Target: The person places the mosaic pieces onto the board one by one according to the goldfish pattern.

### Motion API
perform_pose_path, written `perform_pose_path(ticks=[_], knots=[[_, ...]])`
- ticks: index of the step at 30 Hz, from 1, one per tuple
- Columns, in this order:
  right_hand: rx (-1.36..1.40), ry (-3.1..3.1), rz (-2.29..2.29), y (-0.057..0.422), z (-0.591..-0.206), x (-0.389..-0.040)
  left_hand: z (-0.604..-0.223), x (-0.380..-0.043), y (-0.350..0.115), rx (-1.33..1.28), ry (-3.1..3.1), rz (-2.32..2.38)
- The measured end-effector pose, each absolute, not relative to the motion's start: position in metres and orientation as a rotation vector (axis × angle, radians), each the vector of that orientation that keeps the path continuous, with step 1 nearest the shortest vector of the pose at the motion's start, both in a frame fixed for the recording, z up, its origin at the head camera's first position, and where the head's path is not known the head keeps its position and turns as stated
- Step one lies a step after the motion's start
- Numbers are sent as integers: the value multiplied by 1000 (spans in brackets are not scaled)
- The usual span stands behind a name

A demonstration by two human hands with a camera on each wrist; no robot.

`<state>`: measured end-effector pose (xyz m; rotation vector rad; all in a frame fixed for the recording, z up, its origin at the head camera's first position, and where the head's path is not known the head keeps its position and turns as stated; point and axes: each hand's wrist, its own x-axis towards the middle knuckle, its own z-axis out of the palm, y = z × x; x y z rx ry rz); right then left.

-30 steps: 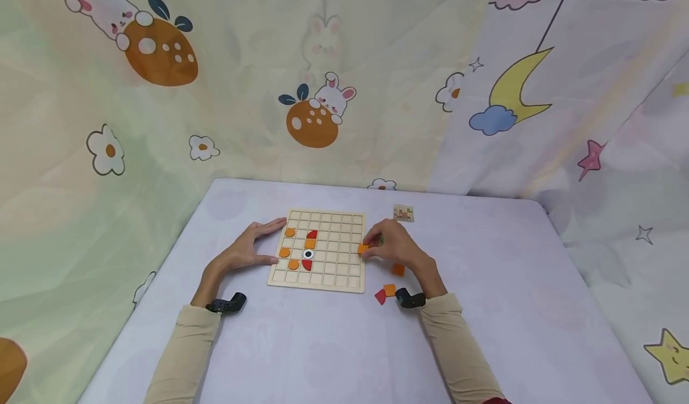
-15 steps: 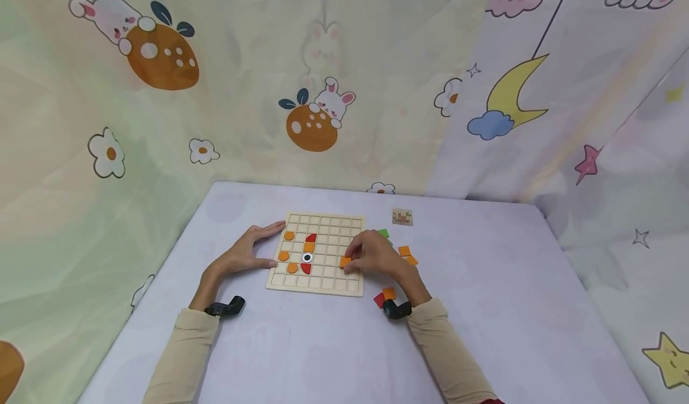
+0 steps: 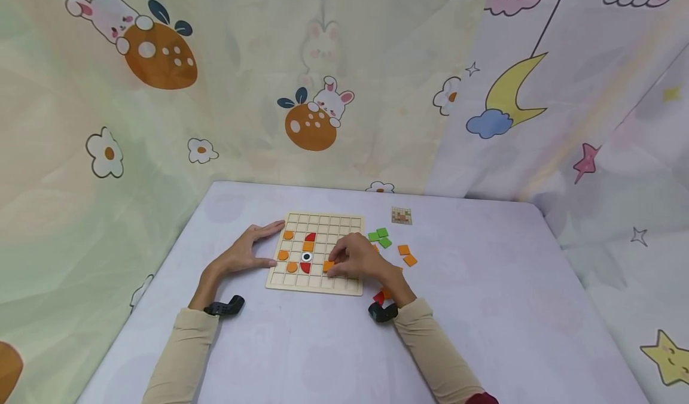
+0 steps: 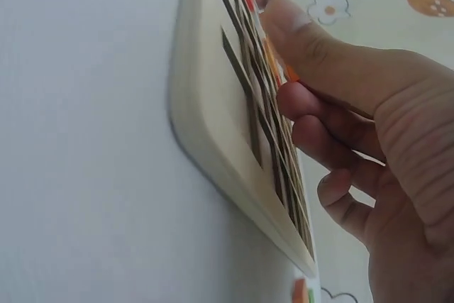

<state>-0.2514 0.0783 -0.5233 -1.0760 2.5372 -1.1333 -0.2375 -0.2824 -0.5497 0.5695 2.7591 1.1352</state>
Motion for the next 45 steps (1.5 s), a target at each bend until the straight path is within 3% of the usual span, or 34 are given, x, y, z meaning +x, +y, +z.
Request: perform_pose_path(ticks=[16, 27, 45], knots=[[-1173, 2517, -1138, 54, -528, -248, -548, -236, -287, 579, 2776, 1131], [-1045, 2555, -1064, 49, -525, -244, -549, -236, -284, 570, 2772, 1132], [-1076, 2577, -1028, 46, -523, -240, -549, -237, -284, 576, 2763, 1130]])
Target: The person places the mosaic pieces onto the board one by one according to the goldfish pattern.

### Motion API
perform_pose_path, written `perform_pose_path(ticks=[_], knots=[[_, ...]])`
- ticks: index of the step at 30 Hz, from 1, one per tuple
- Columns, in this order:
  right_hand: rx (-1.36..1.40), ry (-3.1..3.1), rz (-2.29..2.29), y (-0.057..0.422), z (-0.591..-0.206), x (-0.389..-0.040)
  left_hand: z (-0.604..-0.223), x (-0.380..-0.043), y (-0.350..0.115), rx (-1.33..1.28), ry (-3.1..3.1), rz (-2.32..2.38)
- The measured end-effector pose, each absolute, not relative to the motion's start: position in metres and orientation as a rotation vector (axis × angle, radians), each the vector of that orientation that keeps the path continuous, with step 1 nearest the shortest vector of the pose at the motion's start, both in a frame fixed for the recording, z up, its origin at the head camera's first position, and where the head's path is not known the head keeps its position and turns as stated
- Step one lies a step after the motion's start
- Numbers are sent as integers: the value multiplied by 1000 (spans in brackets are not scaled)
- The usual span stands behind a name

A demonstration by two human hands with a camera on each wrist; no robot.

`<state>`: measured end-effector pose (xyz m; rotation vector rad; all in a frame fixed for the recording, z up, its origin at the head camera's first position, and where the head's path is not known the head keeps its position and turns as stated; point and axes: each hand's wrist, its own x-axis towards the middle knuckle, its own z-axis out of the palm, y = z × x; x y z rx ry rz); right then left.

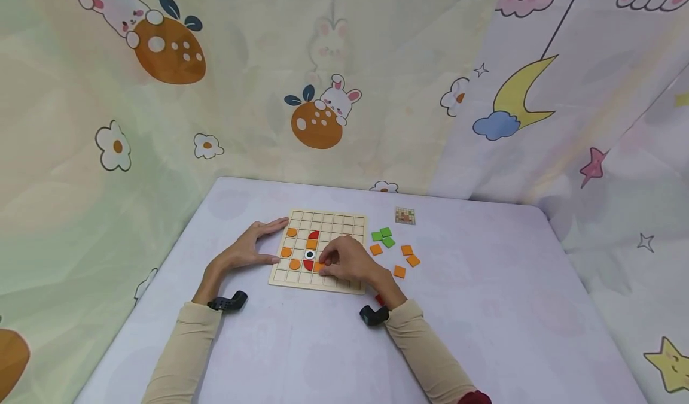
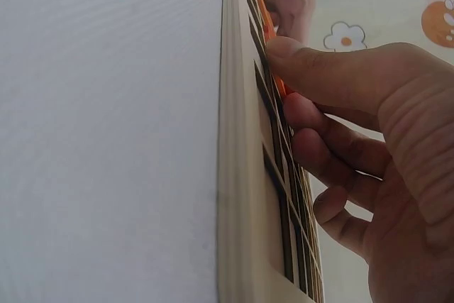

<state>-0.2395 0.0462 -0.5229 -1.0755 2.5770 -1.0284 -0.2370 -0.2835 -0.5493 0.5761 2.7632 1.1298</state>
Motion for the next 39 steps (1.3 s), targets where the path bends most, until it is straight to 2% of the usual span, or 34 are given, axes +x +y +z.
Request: perform_pose_path(ticks=[14, 21, 30, 39], knots=[[-1078, 2658, -1026, 60, -507, -240, -547, -237, -285, 577, 2760, 1135], [-938, 2669, -1023, 90, -501, -245, -549, -238, -285, 595, 2755, 1147], [-918, 2683, -1084, 140, -507, -263, -555, -238, -287, 587, 2763, 1149], [-772, 2781, -1020, 162, -512, -271, -552, -236, -285, 573, 2759, 1147]])
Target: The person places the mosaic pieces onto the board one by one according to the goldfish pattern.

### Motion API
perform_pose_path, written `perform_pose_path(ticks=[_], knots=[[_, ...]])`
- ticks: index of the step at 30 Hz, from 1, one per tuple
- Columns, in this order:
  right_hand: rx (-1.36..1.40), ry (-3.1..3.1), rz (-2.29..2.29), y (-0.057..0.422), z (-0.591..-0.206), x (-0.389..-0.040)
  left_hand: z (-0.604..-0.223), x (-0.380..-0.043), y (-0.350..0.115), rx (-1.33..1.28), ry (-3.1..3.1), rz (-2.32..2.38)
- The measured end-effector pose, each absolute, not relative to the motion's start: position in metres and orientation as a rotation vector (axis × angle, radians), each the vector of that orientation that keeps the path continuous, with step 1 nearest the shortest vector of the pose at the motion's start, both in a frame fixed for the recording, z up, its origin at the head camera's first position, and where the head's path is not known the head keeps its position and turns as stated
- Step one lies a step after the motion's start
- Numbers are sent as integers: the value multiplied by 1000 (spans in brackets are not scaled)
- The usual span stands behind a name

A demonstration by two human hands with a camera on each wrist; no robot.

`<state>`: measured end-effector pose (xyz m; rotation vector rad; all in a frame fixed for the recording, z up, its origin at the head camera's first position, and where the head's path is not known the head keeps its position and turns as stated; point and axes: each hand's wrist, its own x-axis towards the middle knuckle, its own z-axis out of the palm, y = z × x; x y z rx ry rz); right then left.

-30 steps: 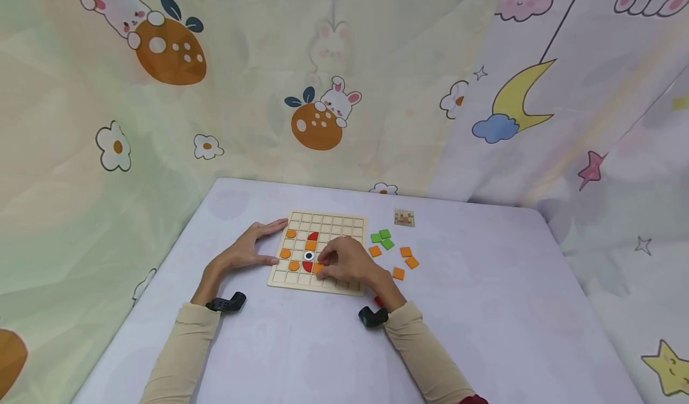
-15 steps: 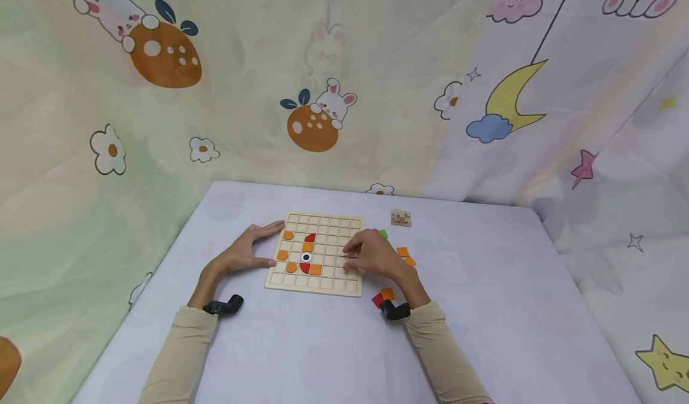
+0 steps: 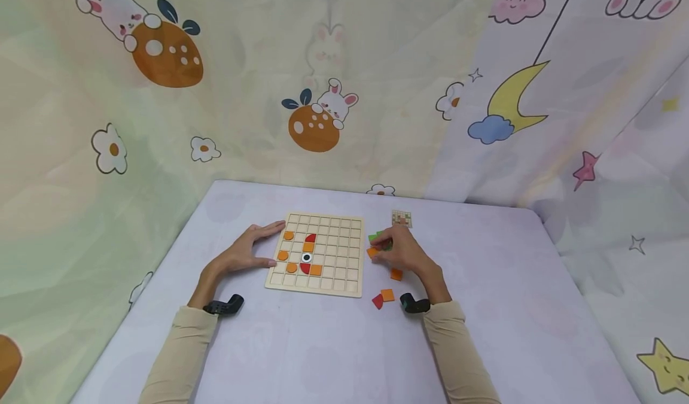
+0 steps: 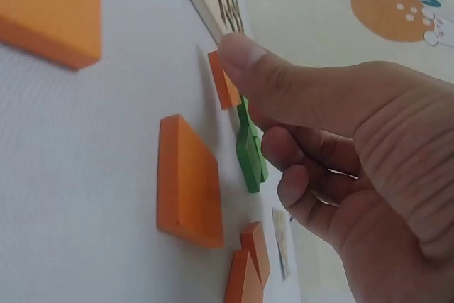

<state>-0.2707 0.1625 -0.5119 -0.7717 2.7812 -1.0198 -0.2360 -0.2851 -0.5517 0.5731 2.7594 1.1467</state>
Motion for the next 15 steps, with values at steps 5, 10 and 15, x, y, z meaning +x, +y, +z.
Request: perform_pose_path(ticks=[5, 10, 15], knots=[[-758, 2772, -993, 165, -514, -272, -552, -237, -284, 576, 2751, 1156], [-773, 2766, -974, 166, -515, -273, -552, -237, -284, 580, 2748, 1155], [-764, 2741, -957, 164, -512, -272, -553, -238, -285, 577, 2756, 1148]])
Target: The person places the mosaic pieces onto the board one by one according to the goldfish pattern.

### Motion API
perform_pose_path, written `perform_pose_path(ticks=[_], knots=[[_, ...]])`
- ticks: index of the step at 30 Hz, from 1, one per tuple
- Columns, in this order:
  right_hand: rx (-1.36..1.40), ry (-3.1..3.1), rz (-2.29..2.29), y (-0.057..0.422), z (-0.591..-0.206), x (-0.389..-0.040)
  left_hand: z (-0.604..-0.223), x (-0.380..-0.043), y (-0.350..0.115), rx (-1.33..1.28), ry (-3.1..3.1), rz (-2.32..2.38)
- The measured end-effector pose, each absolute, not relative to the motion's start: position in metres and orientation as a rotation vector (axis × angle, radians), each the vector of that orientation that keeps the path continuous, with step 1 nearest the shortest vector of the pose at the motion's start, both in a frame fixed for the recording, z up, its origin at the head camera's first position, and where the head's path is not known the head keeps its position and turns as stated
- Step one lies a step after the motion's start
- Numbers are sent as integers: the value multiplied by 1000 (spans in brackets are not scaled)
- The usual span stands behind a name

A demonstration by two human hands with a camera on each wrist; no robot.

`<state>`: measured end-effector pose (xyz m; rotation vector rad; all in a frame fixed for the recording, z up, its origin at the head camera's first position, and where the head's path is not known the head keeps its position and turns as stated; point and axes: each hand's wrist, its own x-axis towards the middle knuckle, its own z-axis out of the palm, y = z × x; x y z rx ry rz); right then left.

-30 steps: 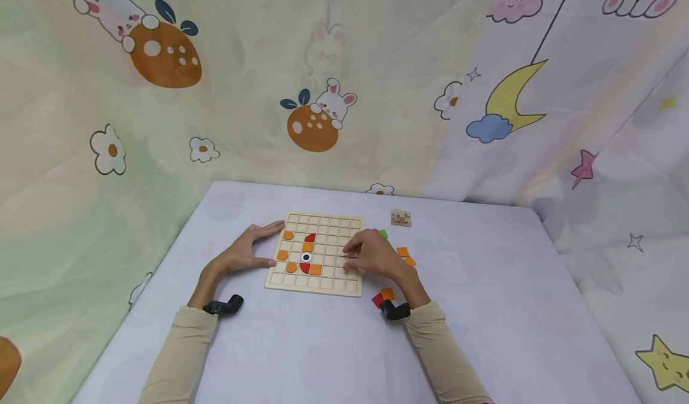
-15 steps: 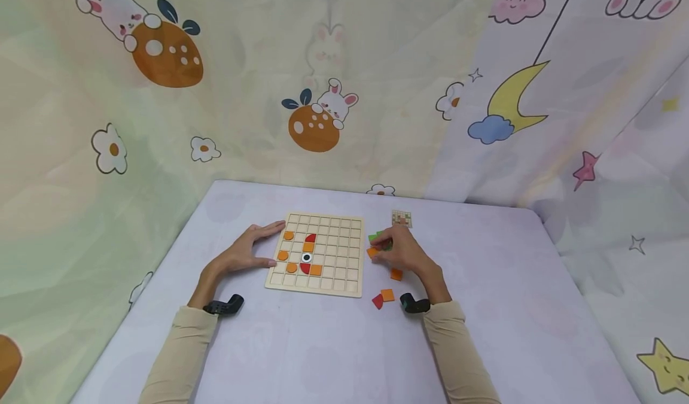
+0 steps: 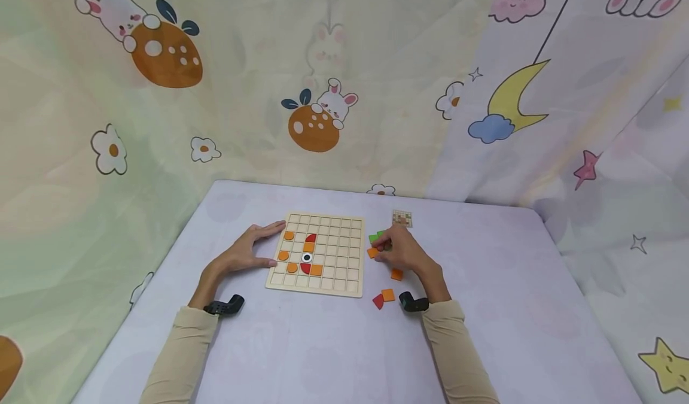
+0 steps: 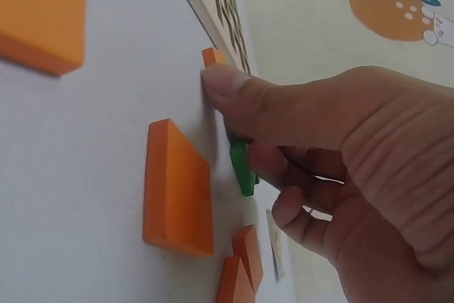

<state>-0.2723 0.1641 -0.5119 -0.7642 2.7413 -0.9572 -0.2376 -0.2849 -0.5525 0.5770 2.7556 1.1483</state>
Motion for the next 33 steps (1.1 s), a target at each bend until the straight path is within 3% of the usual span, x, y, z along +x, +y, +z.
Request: perform_pose_path(ticks=[18, 33], knots=[[-743, 2824, -817, 163, -505, -267, -551, -236, -285, 566, 2761, 1134], [-787, 2784, -980, 160, -510, -269, -551, -237, -285, 555, 2752, 1161]])
